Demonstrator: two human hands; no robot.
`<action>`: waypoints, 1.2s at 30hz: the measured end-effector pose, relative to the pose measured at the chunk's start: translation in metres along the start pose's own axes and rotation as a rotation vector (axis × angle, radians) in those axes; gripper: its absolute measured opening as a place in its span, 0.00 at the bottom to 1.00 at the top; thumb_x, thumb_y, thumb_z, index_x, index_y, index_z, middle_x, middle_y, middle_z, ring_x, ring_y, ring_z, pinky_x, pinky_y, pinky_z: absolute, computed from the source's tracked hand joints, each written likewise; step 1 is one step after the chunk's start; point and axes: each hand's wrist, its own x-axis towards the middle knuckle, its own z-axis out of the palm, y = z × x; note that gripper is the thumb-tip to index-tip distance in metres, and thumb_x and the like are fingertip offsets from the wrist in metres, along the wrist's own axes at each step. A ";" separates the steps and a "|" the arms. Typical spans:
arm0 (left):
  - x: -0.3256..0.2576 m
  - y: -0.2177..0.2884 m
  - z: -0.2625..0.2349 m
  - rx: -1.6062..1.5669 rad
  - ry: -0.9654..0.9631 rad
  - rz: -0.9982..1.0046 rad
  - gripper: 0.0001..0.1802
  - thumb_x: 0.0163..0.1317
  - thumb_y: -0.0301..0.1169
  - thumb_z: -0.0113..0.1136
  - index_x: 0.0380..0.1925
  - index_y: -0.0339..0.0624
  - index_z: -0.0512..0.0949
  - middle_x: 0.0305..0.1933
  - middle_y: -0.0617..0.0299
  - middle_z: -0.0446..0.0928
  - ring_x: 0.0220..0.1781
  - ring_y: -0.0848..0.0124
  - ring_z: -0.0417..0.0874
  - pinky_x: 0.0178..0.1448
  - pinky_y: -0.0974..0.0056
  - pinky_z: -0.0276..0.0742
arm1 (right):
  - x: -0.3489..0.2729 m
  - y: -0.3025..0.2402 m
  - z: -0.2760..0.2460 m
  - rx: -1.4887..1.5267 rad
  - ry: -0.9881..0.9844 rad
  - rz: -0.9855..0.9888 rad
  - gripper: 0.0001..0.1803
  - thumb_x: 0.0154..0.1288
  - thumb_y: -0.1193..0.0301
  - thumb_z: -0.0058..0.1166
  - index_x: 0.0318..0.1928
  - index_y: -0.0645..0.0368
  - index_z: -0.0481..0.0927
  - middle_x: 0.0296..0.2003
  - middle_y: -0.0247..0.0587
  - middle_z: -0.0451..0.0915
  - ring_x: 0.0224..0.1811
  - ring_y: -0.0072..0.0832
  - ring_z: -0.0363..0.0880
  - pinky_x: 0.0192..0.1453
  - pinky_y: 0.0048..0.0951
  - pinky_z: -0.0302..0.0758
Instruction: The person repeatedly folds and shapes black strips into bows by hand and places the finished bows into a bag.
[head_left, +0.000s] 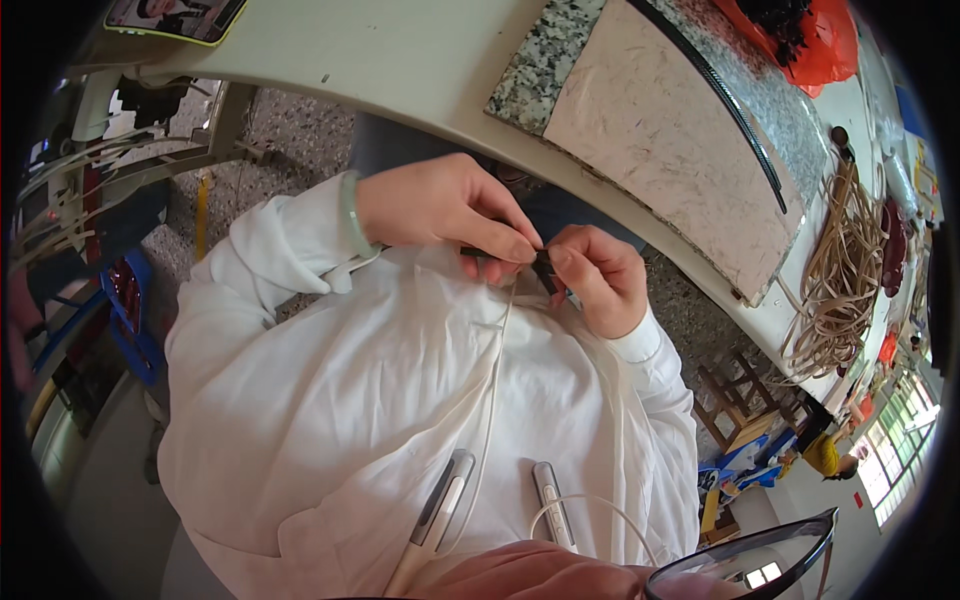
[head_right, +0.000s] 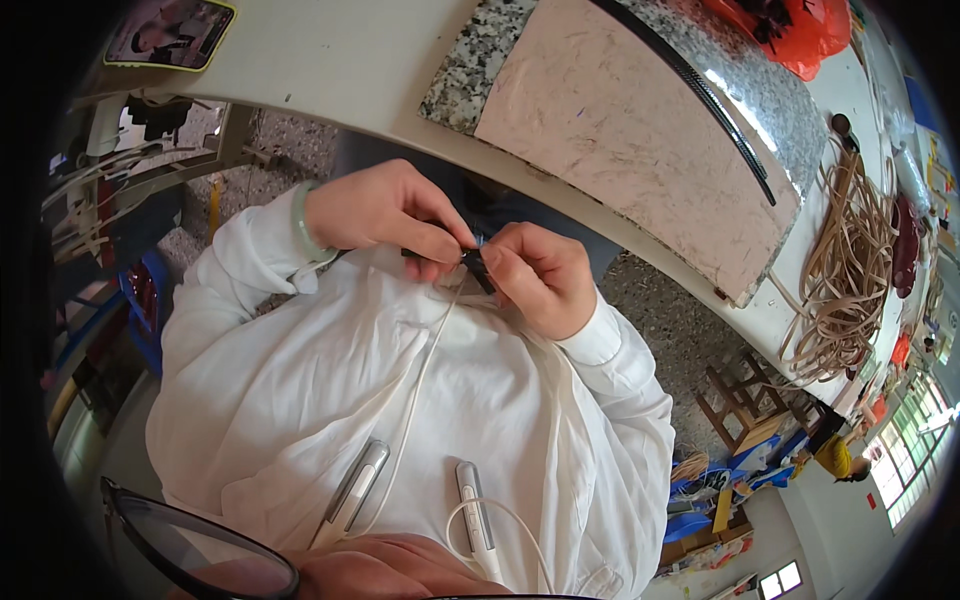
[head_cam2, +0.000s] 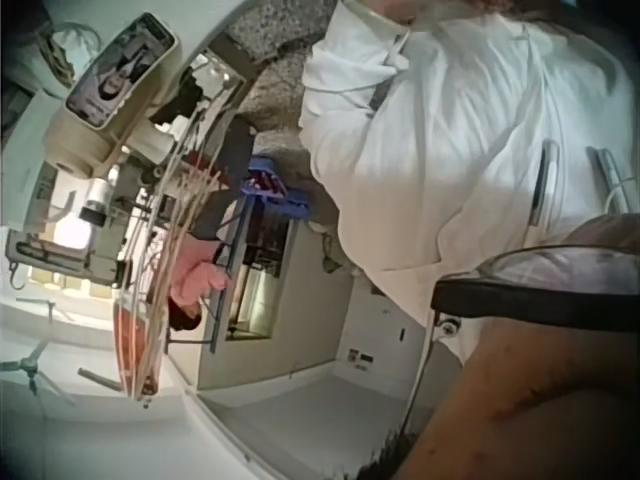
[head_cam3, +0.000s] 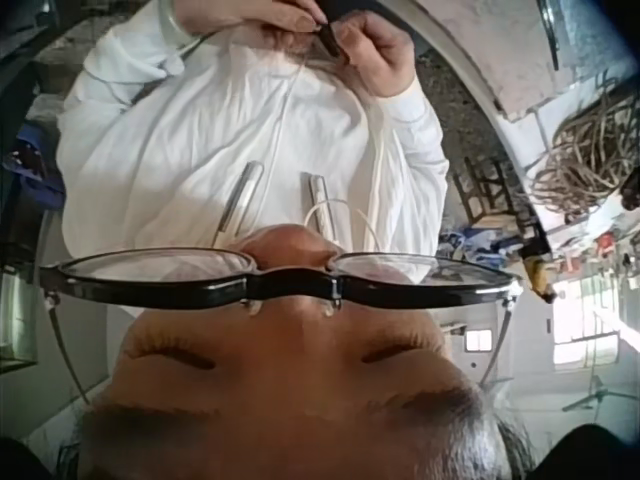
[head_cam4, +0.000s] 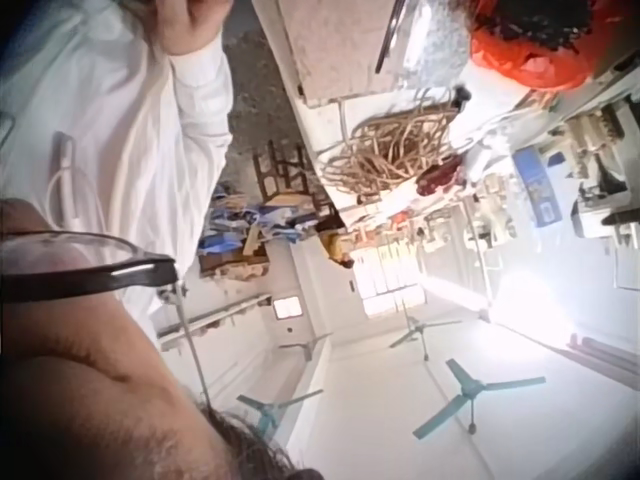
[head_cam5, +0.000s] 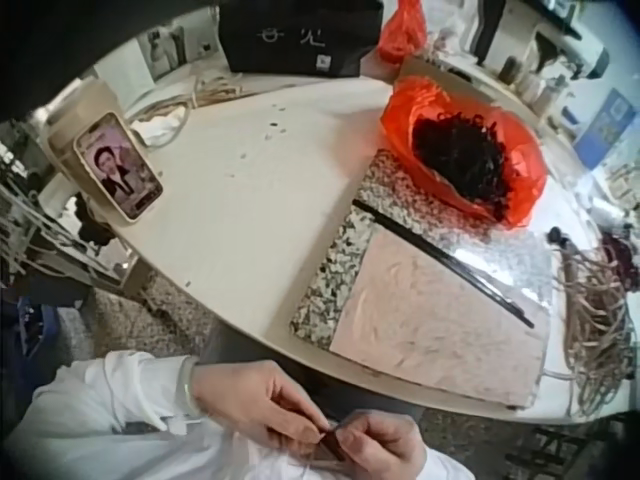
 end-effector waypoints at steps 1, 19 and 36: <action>-0.004 0.005 0.000 -0.051 0.101 0.003 0.07 0.57 0.24 0.59 0.34 0.30 0.79 0.28 0.56 0.80 0.28 0.74 0.81 0.35 0.72 0.77 | 0.001 -0.005 0.000 -0.003 0.008 -0.004 0.10 0.67 0.70 0.48 0.32 0.66 0.75 0.25 0.33 0.75 0.22 0.15 0.70 0.25 0.18 0.66; -0.006 -0.021 0.003 -0.388 0.098 0.086 0.11 0.59 0.24 0.58 0.41 0.32 0.76 0.30 0.59 0.79 0.28 0.75 0.79 0.33 0.72 0.78 | 0.016 -0.025 0.003 -0.892 0.103 -0.791 0.10 0.51 0.84 0.58 0.36 0.66 0.77 0.30 0.44 0.74 0.26 0.34 0.73 0.29 0.26 0.71; 0.017 -0.031 0.039 0.014 0.646 0.698 0.07 0.60 0.24 0.56 0.36 0.32 0.76 0.31 0.63 0.79 0.30 0.80 0.77 0.33 0.74 0.75 | 0.018 -0.024 0.005 -0.558 0.271 -0.465 0.09 0.66 0.70 0.48 0.36 0.65 0.76 0.25 0.28 0.74 0.23 0.13 0.68 0.25 0.17 0.64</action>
